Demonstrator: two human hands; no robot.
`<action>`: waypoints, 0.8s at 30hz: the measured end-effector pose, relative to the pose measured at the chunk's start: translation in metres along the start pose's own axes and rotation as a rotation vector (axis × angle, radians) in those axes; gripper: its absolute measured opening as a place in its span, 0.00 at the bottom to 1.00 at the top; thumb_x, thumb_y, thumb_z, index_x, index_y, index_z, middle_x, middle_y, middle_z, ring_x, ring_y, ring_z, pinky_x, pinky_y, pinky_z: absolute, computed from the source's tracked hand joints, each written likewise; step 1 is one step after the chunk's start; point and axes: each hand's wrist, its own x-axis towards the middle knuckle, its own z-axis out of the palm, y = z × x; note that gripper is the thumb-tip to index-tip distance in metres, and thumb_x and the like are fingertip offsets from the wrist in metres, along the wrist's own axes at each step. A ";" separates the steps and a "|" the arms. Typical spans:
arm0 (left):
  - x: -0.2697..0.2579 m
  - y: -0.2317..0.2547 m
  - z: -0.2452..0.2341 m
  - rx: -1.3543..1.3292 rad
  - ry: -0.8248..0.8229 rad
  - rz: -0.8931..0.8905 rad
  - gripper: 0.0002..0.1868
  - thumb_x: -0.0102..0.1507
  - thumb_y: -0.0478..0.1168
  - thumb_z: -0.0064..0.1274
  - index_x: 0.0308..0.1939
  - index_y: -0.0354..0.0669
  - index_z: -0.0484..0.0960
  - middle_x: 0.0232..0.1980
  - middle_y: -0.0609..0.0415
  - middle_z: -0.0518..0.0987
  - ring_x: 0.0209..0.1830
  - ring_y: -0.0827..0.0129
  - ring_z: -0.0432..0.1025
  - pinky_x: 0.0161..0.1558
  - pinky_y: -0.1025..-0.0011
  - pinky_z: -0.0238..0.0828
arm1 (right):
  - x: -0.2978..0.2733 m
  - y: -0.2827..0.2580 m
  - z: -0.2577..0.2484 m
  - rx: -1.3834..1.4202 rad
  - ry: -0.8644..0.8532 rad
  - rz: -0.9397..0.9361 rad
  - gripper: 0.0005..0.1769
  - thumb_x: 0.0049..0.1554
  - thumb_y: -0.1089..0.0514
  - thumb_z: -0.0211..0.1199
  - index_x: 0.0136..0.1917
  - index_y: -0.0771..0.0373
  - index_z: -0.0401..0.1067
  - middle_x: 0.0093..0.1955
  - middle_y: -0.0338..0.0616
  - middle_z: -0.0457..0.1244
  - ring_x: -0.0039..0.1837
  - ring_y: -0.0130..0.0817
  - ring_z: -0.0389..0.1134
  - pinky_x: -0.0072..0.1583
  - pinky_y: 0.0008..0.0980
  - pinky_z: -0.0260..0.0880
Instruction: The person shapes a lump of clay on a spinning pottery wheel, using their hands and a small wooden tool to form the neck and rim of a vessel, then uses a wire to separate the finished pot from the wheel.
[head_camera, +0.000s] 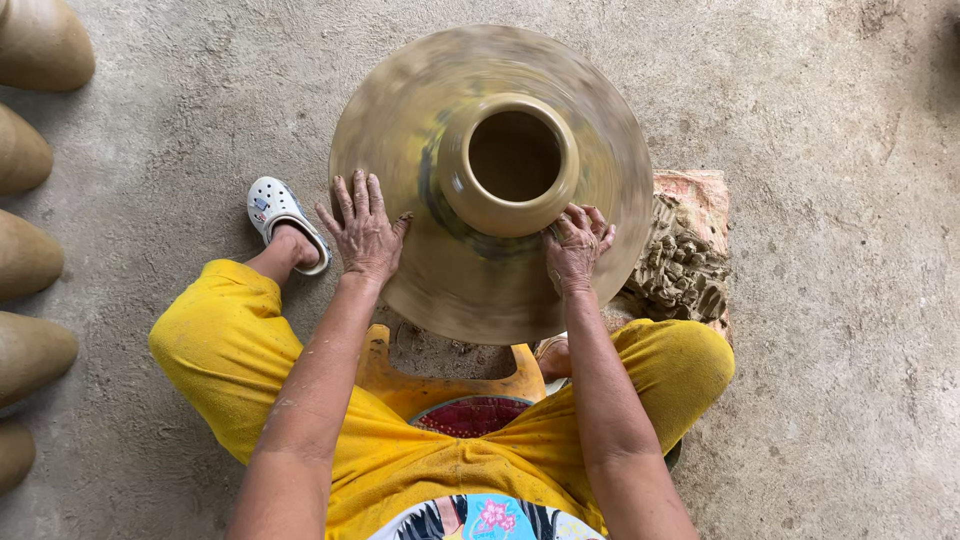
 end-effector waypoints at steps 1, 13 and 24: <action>0.001 0.000 0.001 0.015 -0.008 0.000 0.49 0.66 0.66 0.46 0.81 0.40 0.52 0.84 0.49 0.47 0.84 0.45 0.34 0.73 0.29 0.23 | 0.000 0.000 0.000 -0.005 -0.010 0.005 0.15 0.51 0.51 0.72 0.53 0.46 0.80 0.66 0.27 0.65 0.76 0.39 0.52 0.76 0.67 0.29; 0.001 -0.003 0.007 0.043 0.004 0.007 0.49 0.67 0.65 0.47 0.81 0.39 0.52 0.85 0.49 0.47 0.84 0.46 0.34 0.73 0.29 0.22 | -0.001 -0.008 0.000 -0.042 -0.037 0.020 0.16 0.51 0.52 0.72 0.54 0.45 0.80 0.65 0.28 0.64 0.77 0.39 0.51 0.77 0.67 0.28; 0.014 -0.025 -0.005 0.037 -0.068 -0.007 0.49 0.69 0.70 0.33 0.81 0.38 0.49 0.85 0.48 0.44 0.85 0.49 0.29 0.73 0.28 0.19 | 0.017 0.028 -0.019 0.484 0.188 0.305 0.05 0.61 0.59 0.64 0.43 0.56 0.78 0.59 0.33 0.68 0.63 0.38 0.67 0.71 0.57 0.61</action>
